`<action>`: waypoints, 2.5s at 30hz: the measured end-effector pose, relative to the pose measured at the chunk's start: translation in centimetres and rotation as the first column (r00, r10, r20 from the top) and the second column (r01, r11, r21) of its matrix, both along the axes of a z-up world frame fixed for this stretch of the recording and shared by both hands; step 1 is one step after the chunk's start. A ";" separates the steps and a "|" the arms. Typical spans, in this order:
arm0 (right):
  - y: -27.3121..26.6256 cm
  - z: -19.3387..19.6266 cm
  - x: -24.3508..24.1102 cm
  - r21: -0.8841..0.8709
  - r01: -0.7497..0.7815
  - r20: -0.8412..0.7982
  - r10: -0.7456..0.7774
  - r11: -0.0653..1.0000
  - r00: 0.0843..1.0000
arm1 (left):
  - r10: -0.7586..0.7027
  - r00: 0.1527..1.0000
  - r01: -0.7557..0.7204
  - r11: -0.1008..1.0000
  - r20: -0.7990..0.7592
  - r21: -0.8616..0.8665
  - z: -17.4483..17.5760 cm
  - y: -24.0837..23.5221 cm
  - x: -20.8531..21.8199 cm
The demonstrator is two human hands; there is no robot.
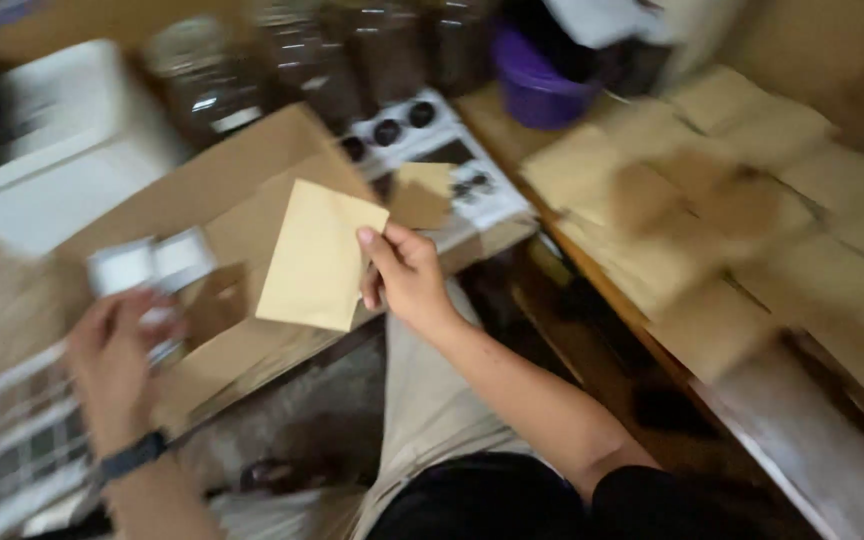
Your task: The person places small white packets into brown paper envelopes, folds the envelopes closed, and stacks them on the table. The person repeats this process for several packets, organizing the finished envelopes into a neat pile.
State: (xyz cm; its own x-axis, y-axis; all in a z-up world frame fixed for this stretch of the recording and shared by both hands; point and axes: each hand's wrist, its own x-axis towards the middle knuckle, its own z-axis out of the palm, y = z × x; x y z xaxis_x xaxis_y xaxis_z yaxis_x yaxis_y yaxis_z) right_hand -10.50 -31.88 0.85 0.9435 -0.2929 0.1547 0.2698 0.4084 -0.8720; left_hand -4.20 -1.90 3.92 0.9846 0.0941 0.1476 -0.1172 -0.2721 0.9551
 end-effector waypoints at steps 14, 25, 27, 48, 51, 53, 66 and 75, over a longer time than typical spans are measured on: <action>-19.3 -5.1 -25.3 -0.353 0.738 -0.243 -0.818 0.575 0.521 | -0.113 0.994 0.096 0.897 0.012 0.432 -2.7 -0.4 -0.3; -24.8 -4.1 -27.9 -0.785 0.566 -0.160 -0.965 0.251 0.206 | -0.159 0.984 0.123 0.936 0.083 0.331 -9.0 4.3 4.8; -25.1 -5.9 -28.0 -0.974 0.225 0.034 -0.992 -0.006 0.121 | -0.188 0.981 0.185 0.866 -0.040 0.465 -13.8 8.8 10.2; -10.6 -4.8 2.5 -0.983 0.182 0.177 -0.240 0.001 0.954 | 0.004 0.969 0.129 0.846 -0.248 0.517 3.8 -2.3 -0.9; -12.1 -6.6 7.0 -0.995 -0.096 -0.090 -0.161 -0.030 0.983 | -0.015 0.962 0.151 0.862 -0.273 0.484 4.3 -2.3 -1.1; -12.3 -7.2 7.5 -0.989 -0.109 -0.095 -0.139 -0.099 0.986 | -0.016 0.970 0.139 0.857 -0.244 0.496 3.4 -1.7 -1.0; -8.4 1.5 5.6 -0.502 0.520 0.219 -0.480 0.691 0.849 | -0.159 0.956 0.257 0.859 -0.247 0.443 2.5 -1.0 0.1; 4.1 5.2 9.4 -0.362 -0.177 0.012 0.194 0.915 0.981 | -0.110 0.981 0.128 0.986 0.160 -0.103 0.0 0.2 -0.2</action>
